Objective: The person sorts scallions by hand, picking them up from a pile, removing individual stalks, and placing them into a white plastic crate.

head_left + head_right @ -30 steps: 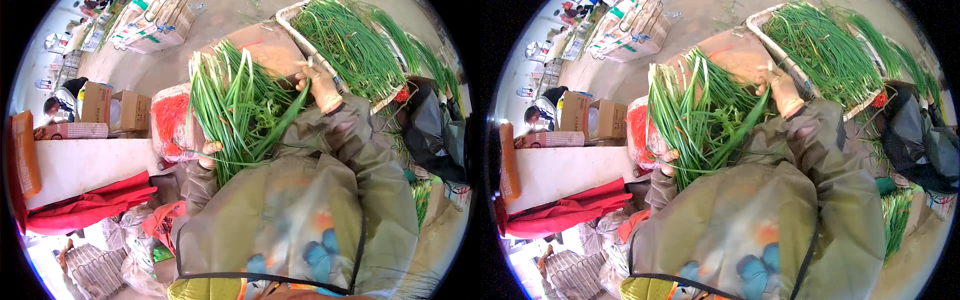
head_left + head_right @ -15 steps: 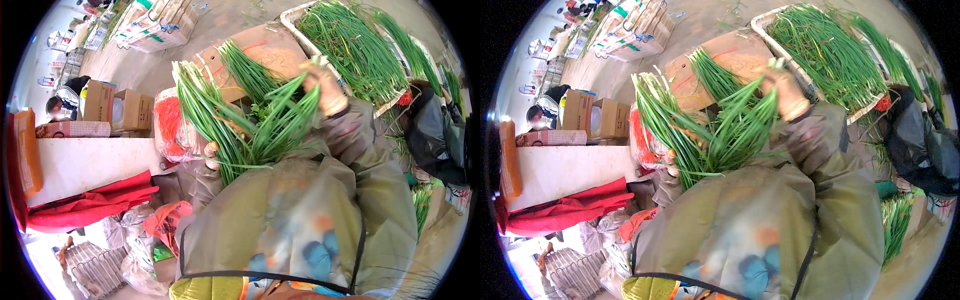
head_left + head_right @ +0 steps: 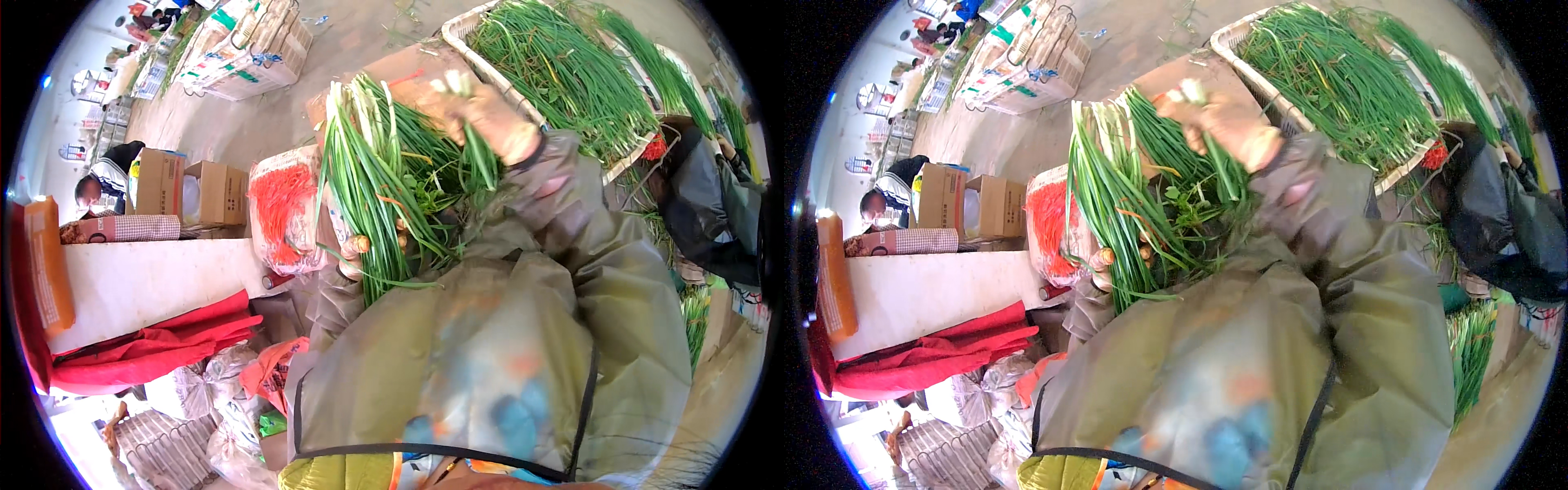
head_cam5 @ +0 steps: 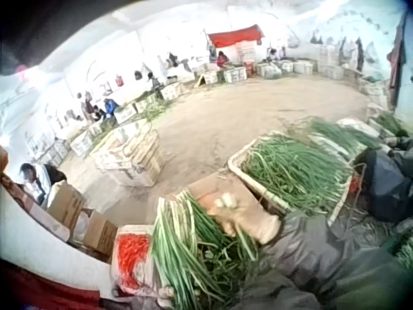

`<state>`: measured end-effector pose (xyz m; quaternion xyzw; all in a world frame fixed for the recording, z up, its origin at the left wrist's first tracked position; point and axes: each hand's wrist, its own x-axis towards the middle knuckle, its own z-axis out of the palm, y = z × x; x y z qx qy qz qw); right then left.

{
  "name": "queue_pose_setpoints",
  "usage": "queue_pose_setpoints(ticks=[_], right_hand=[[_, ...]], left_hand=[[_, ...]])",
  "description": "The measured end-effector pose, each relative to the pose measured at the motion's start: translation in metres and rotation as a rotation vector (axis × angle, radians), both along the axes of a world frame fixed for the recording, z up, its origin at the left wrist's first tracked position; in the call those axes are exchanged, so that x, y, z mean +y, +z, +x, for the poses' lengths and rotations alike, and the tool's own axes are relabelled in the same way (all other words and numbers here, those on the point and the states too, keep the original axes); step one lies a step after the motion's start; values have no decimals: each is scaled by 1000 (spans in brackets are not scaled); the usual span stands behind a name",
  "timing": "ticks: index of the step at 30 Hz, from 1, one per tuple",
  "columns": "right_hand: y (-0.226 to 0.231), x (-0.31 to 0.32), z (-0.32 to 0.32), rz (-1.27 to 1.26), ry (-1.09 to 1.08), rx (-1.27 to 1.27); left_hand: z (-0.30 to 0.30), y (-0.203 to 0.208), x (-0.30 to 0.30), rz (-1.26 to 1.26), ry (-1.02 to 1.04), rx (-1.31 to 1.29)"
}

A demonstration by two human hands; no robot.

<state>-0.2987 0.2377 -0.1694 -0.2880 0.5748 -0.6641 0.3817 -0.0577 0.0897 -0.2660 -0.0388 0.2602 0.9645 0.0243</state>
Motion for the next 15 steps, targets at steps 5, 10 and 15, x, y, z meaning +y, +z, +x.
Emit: queue_pose_setpoints(ticks=[5,10,15], right_hand=[[-24,-27,17,-47,-74,-96],[-37,-3,21,-31,-152,-341],[-53,26,-51,332,-610,667]], left_hand=[[-17,36,17,-272,41,19],[-6,30,9,-304,326,-15],[2,3,-3,12,187,139]])
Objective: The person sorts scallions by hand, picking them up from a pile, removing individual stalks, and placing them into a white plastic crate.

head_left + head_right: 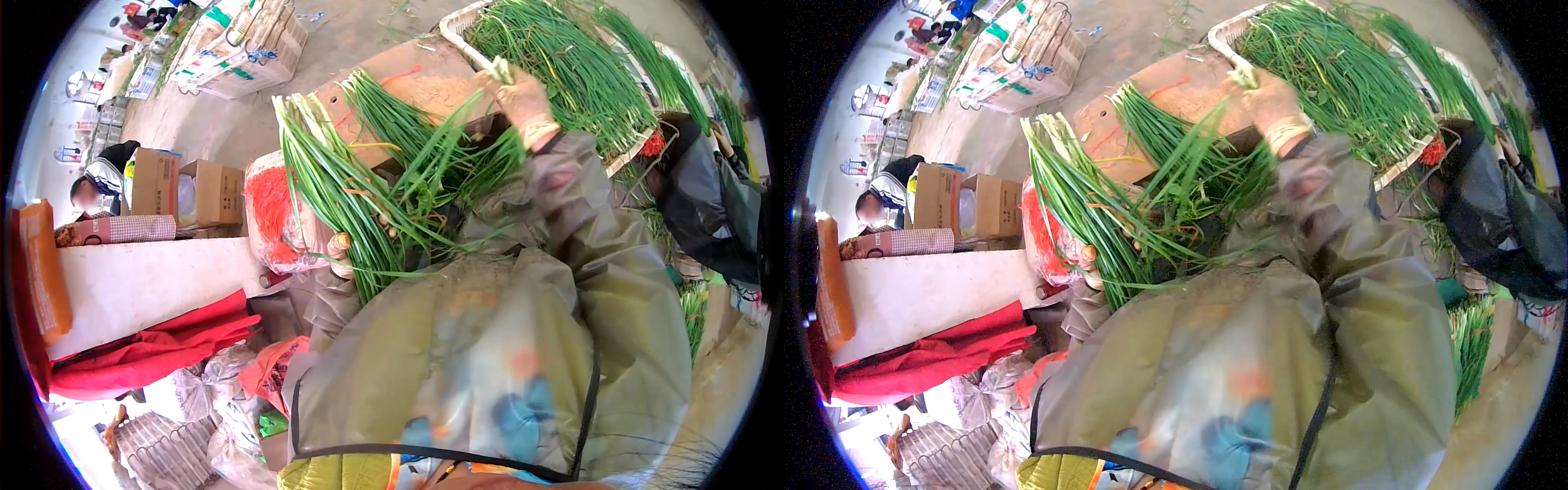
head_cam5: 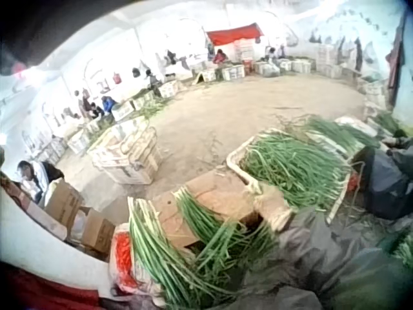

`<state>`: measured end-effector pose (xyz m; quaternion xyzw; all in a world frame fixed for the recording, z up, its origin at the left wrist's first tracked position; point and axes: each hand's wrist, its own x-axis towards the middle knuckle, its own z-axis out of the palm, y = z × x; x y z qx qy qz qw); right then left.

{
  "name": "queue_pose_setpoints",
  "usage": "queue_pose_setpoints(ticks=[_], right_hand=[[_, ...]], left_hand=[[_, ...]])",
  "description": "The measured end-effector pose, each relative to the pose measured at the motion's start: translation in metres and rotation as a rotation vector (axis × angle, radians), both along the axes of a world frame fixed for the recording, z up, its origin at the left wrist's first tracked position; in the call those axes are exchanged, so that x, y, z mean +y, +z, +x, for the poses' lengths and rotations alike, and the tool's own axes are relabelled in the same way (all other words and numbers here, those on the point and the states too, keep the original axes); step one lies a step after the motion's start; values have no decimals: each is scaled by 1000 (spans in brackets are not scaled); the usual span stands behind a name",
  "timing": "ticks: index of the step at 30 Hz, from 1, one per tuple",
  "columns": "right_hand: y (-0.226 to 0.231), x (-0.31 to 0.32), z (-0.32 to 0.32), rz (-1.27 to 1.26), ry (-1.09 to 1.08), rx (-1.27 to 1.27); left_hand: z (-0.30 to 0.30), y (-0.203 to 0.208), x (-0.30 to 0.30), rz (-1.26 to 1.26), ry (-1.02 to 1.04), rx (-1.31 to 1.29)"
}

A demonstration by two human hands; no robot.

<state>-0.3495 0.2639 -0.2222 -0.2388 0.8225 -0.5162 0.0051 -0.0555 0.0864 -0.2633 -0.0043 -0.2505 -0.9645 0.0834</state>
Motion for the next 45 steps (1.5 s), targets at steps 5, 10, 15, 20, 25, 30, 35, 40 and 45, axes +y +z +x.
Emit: queue_pose_setpoints(ticks=[5,10,15,20,25,30,35,40,45], right_hand=[[14,20,-30,8,73,56],[63,-24,64,-35,607,-663],[18,-48,77,-197,823,-696],[20,-30,84,-285,754,-758],[14,-32,95,-171,742,-541],[21,-26,84,-332,683,-804],[23,0,79,-480,703,-875],[31,13,62,-872,613,-1020],[24,54,2,-1214,542,-906]], left_hand=[[-3,-6,-15,245,-392,212],[-9,2,-13,46,-310,74],[-25,22,-4,-204,-296,-52],[-16,28,-7,-380,-227,-77],[-29,52,-8,-657,-236,-104],[-36,15,-21,-587,-141,-263],[-20,8,-23,-571,-97,-143],[-5,-21,-19,-453,-95,-102],[16,-48,-29,-348,-83,-211]])
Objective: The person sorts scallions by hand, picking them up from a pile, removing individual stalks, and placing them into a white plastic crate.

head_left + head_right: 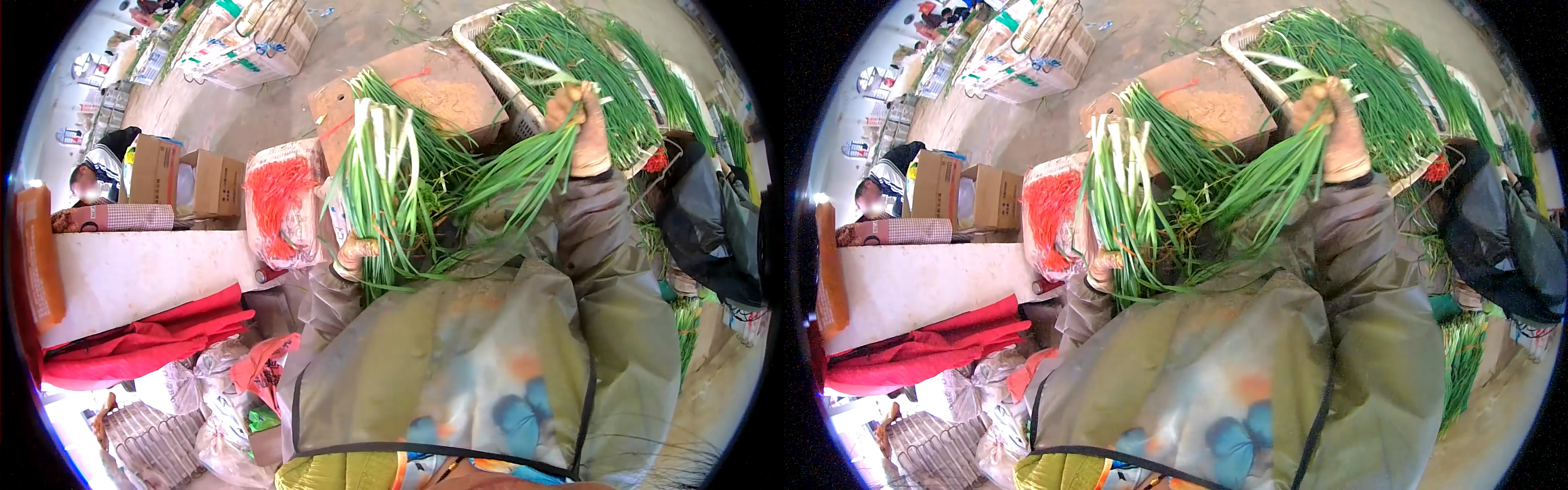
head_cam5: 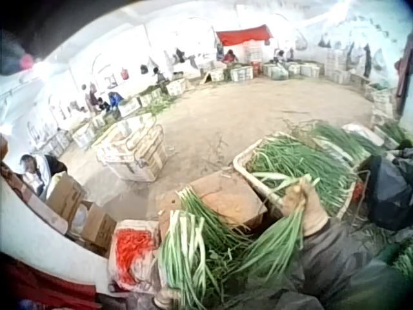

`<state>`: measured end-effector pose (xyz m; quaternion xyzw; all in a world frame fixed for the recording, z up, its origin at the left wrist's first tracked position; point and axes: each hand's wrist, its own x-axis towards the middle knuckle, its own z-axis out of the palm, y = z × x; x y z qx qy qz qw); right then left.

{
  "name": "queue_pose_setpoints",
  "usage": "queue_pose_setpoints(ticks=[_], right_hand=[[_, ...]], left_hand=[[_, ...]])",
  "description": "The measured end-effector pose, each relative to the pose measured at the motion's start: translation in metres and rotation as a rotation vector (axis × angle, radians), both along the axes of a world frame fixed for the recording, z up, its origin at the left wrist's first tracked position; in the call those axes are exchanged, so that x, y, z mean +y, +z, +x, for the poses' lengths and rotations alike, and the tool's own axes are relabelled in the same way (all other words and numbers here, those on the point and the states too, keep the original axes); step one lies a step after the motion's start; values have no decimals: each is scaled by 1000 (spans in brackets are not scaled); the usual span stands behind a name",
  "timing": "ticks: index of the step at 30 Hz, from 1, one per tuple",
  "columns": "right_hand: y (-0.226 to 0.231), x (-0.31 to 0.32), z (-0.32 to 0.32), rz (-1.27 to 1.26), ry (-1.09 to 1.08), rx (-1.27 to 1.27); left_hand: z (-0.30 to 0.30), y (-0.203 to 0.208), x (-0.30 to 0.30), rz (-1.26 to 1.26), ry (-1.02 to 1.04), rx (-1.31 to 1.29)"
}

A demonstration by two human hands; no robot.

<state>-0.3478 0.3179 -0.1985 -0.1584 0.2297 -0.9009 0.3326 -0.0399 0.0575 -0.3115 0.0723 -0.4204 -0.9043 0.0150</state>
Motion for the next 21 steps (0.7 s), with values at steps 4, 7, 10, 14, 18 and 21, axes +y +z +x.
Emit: queue_pose_setpoints(ticks=[4,7,10,14,18,21], right_hand=[[-44,12,-22,1553,-265,1155],[-17,-24,35,966,20,550],[26,-62,94,739,204,454],[40,-71,69,675,162,725],[18,-47,-19,1192,-501,1033],[39,-32,-26,1051,-104,720]], left_hand=[[-13,24,5,-103,62,21],[-18,44,12,-249,149,72],[-22,43,13,-151,7,-31],[-14,39,-2,-209,-16,-93],[9,55,-8,-74,201,14],[4,85,5,-23,225,-14]])
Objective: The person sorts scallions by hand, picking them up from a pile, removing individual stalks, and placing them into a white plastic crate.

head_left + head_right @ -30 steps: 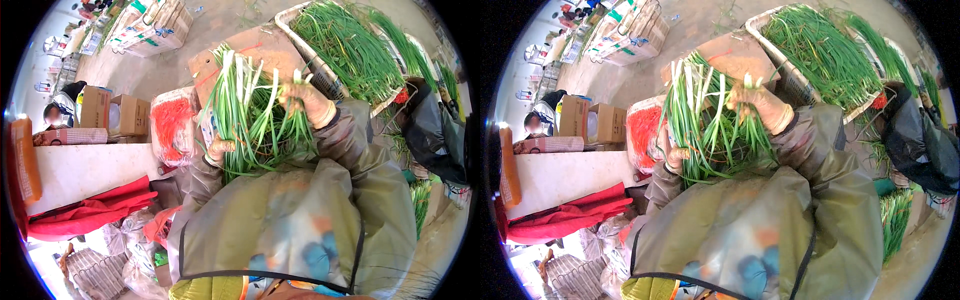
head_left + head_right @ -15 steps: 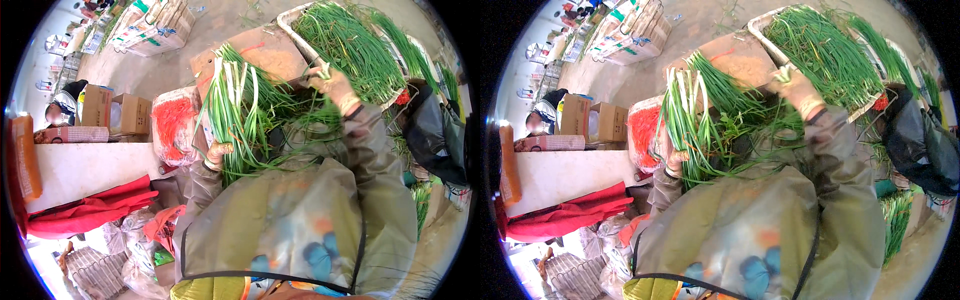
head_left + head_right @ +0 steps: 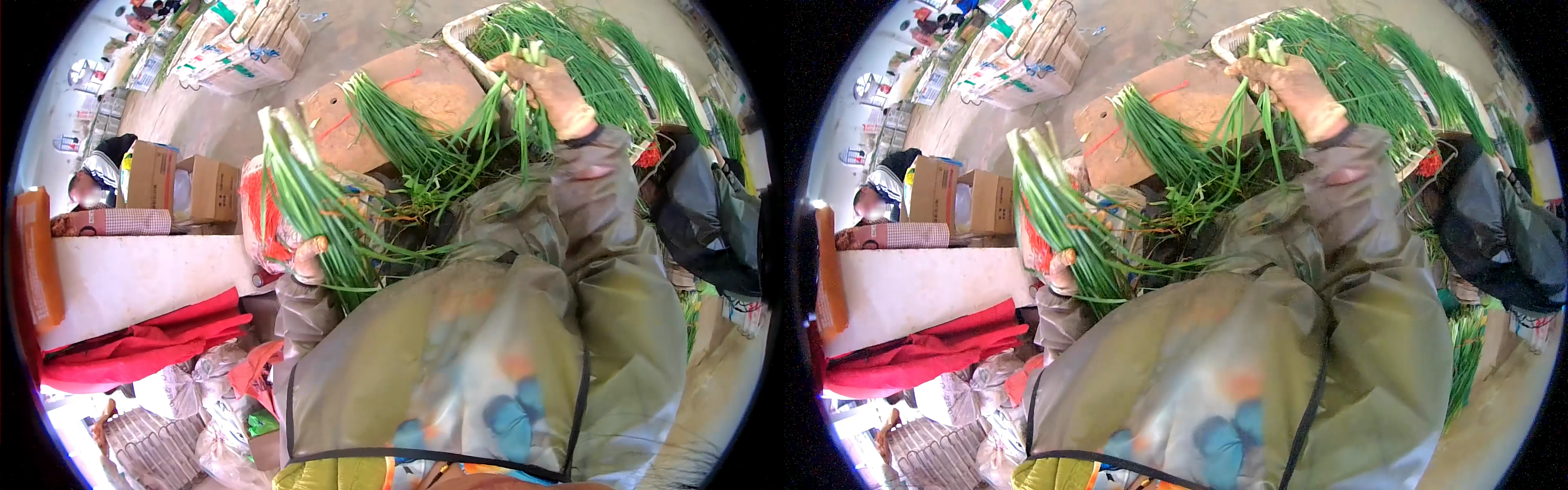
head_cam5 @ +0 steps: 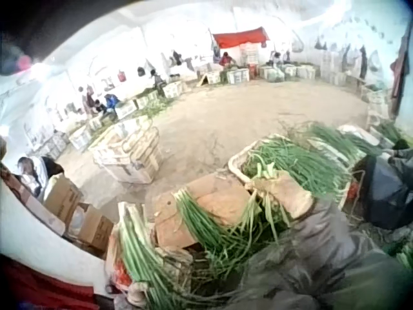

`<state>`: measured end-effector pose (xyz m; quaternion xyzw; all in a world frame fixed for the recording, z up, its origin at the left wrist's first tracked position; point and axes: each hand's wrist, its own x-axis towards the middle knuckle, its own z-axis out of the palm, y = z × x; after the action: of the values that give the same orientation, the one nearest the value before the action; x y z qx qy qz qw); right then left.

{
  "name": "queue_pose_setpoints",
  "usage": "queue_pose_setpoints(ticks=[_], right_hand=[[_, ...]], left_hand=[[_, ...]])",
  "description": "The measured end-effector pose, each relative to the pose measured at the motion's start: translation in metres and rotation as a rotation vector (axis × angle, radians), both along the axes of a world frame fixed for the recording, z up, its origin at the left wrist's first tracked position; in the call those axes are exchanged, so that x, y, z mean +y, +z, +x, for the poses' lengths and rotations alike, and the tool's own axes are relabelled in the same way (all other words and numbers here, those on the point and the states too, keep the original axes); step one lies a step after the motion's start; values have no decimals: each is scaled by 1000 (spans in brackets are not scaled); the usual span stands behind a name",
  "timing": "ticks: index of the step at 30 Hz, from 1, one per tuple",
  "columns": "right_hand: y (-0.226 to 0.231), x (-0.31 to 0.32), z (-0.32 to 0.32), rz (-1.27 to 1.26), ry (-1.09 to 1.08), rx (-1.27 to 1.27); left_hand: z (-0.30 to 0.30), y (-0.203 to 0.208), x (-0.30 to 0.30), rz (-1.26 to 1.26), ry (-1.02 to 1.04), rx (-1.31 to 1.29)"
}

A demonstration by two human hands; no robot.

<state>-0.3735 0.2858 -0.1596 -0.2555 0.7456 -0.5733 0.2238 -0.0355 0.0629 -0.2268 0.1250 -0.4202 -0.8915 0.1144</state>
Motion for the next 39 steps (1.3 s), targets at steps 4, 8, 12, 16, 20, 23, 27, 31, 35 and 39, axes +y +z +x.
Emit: queue_pose_setpoints(ticks=[4,8,12,16,20,23,27,31,35,39], right_hand=[[-39,9,-11,-89,102,297],[9,-30,81,-48,328,-246],[-31,-63,107,-154,375,-323],[-49,-62,100,-137,372,-258],[-59,-55,101,-210,351,-364],[-51,-62,118,-124,328,-283],[-45,-71,124,148,414,208],[-39,-53,107,-70,591,-488],[-15,-32,103,-218,612,-598],[-24,8,59,-664,306,-812]], left_hand=[[-20,-10,10,-57,89,18],[-38,11,30,29,-101,99],[-43,27,43,-102,-153,25],[-35,16,37,-93,-77,25],[-31,-9,28,53,53,71],[-33,-5,30,-6,-5,99],[-34,10,42,-143,41,-80],[-36,7,35,-260,31,-49],[-38,16,42,-287,-1,69],[-31,3,38,-251,-18,18]])
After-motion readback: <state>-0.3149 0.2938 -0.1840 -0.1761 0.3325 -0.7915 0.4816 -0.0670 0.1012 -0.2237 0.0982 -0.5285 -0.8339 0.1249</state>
